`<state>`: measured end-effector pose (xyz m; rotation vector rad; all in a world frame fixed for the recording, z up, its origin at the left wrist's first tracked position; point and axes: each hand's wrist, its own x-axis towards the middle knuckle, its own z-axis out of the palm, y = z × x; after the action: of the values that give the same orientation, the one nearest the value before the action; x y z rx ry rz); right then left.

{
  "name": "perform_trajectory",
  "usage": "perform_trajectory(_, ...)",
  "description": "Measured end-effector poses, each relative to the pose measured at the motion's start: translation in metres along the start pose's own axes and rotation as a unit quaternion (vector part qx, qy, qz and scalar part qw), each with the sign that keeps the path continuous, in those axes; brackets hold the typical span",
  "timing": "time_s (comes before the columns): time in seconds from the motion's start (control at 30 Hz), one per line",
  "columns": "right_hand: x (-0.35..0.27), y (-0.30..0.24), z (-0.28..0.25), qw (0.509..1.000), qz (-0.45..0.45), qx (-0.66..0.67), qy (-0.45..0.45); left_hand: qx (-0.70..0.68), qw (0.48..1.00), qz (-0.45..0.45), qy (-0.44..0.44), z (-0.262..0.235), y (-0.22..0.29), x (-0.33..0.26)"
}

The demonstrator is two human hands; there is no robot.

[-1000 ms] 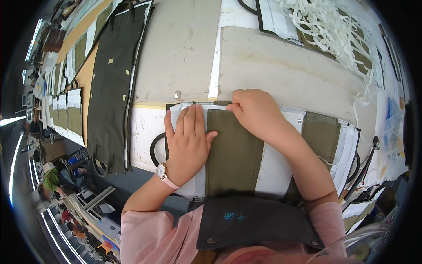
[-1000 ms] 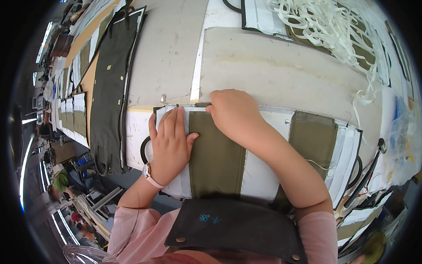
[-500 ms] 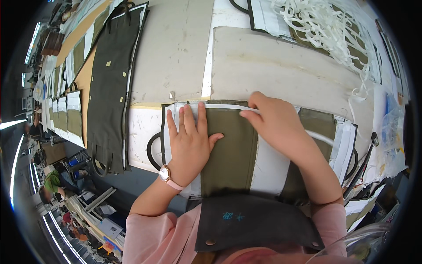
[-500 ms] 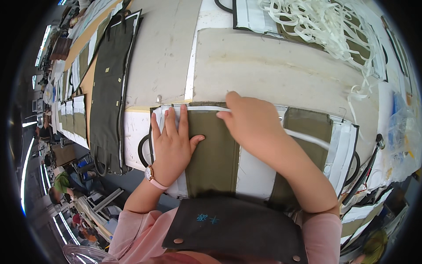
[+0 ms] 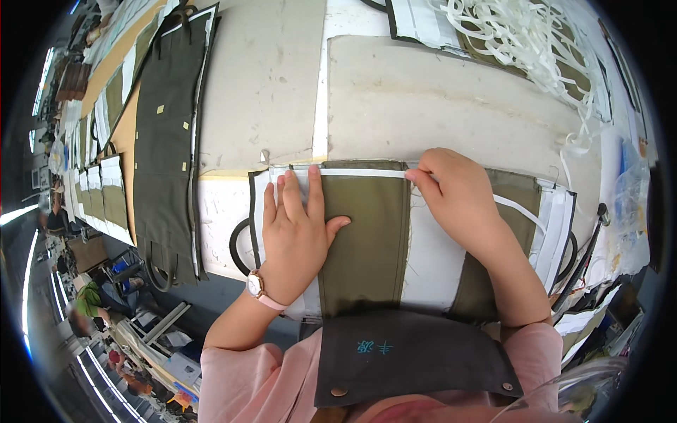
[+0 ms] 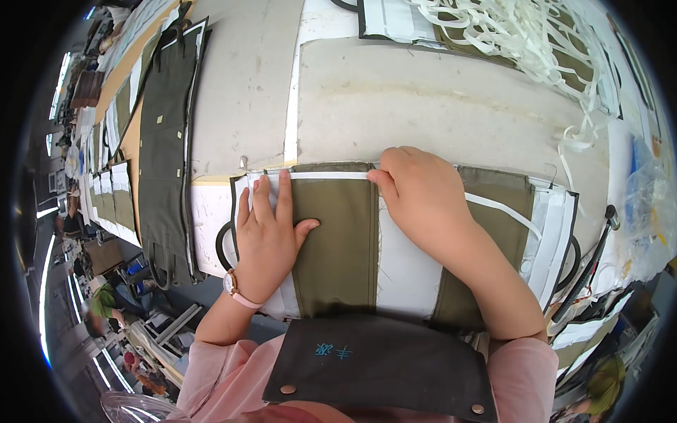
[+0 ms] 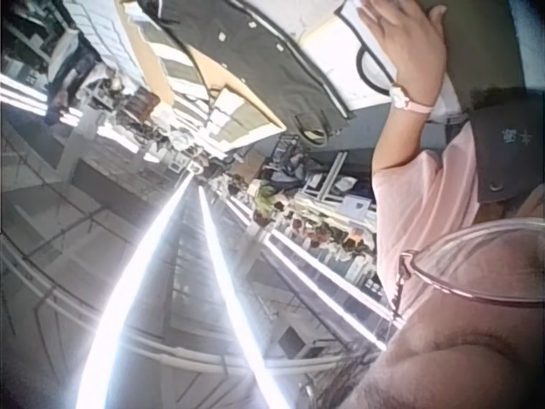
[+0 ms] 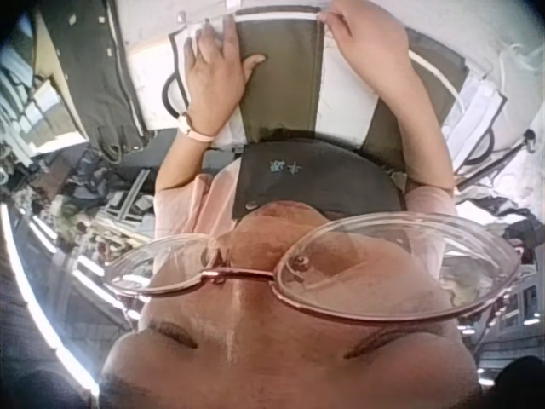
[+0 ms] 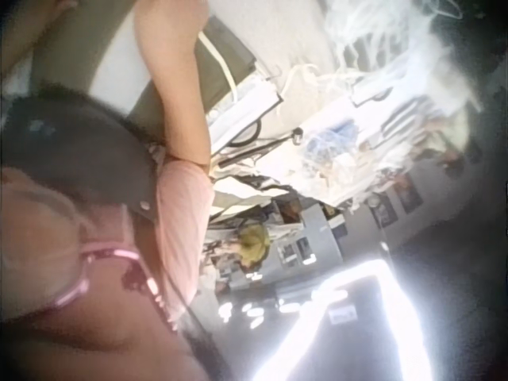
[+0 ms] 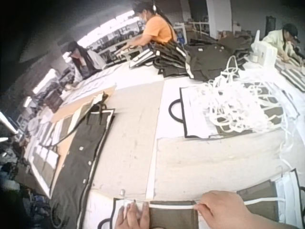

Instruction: The person applies adhesive to the edges of a green and white bag using a brush, then presses white ribbons onto the adhesive to secure them. The person works on multiple bags, moving finished ones aside and picking up new ones from a pile.

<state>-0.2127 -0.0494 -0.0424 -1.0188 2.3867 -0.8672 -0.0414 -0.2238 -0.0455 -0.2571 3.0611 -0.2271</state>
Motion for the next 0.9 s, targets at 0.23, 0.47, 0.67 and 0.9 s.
perform_trajectory(0.23, 0.0036, 0.0059, 0.0088, 0.999, 0.008, -0.049, 0.007, -0.014, 1.0, 0.008, 0.01, -0.0011, 0.0005, 0.0001)
perform_trajectory(0.47, 0.0038, 0.004, 0.0035, 0.999, 0.03, -0.012, -0.005, -0.018, 1.0, -0.008, 0.003, -0.0016, 0.0024, 0.0018)
perform_trajectory(0.67, 0.005, 0.0034, 0.0061, 0.999, 0.027, -0.042, -0.008, -0.012, 1.0, -0.002, 0.004, -0.0025, 0.0025, 0.0021)
perform_trajectory(0.9, 0.0048, 0.0051, 0.0105, 0.998, 0.005, -0.062, 0.008, 0.013, 1.0, -0.005, -0.014, -0.0091, 0.0084, 0.0046)
